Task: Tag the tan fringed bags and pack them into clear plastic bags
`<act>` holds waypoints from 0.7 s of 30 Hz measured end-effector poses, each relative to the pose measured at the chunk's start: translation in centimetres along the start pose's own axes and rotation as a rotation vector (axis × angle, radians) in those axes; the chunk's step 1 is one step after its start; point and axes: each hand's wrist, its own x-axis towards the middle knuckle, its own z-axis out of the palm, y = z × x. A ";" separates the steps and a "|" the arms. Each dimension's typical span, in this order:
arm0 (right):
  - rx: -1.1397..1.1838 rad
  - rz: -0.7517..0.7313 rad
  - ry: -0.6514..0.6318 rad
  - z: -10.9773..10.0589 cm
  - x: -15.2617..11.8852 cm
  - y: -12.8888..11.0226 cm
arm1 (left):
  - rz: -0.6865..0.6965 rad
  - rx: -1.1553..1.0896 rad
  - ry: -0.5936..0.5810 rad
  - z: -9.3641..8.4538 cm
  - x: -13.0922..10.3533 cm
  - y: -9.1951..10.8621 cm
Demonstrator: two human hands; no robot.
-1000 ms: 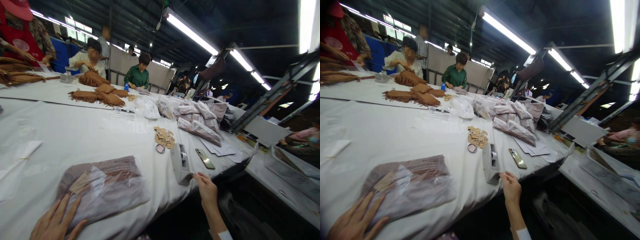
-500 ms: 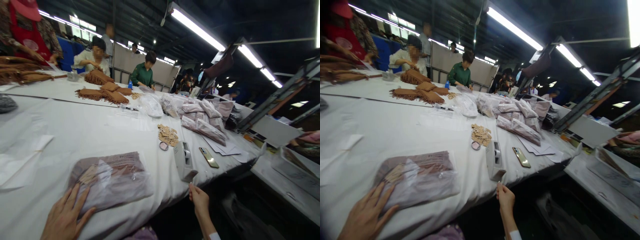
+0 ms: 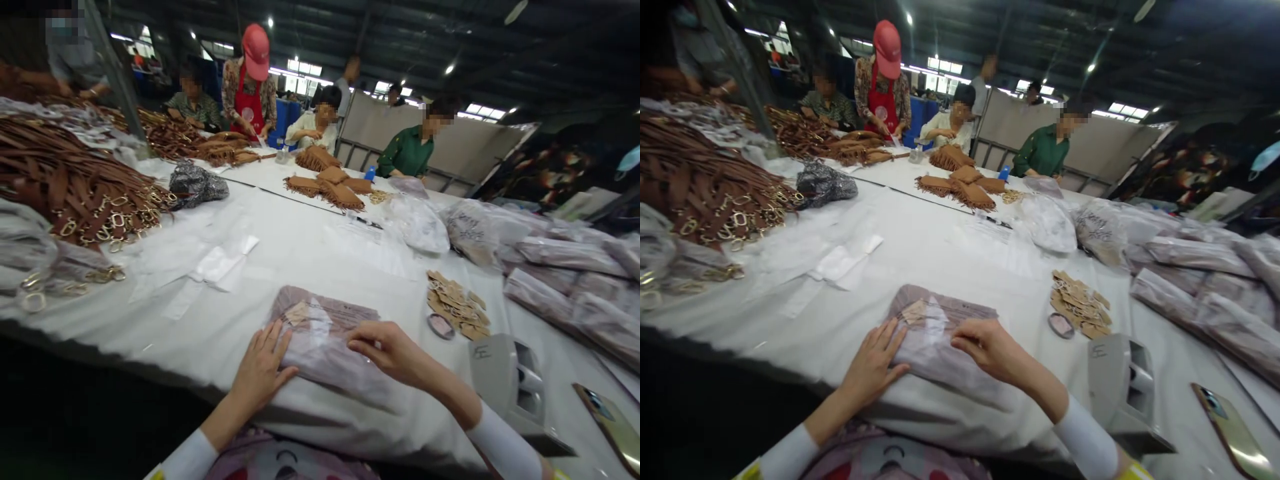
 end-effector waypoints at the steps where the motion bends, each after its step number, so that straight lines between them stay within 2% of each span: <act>1: -0.008 -0.063 -0.107 0.0 1.6 -0.5 | -0.007 -0.014 0.000 0.0 0.0 0.0; 4: -0.084 -0.191 -0.392 0.5 5.8 -1.1 | -0.018 -0.046 0.000 -0.3 0.1 0.0; 8: -0.367 -0.233 -0.605 2.1 10.3 -1.1 | -0.022 -0.049 -0.002 -0.7 0.3 0.0; 12: -0.621 -0.238 -0.670 4.4 13.4 -0.8 | -0.030 -0.041 -0.003 -1.0 0.4 0.1; 17: -0.689 -0.299 -0.695 7.2 15.1 0.0 | -0.035 -0.044 -0.018 -1.3 0.5 -0.1; 21: -0.706 -0.318 -0.694 8.2 15.4 0.4 | -0.034 -0.038 -0.038 -1.4 0.6 -0.2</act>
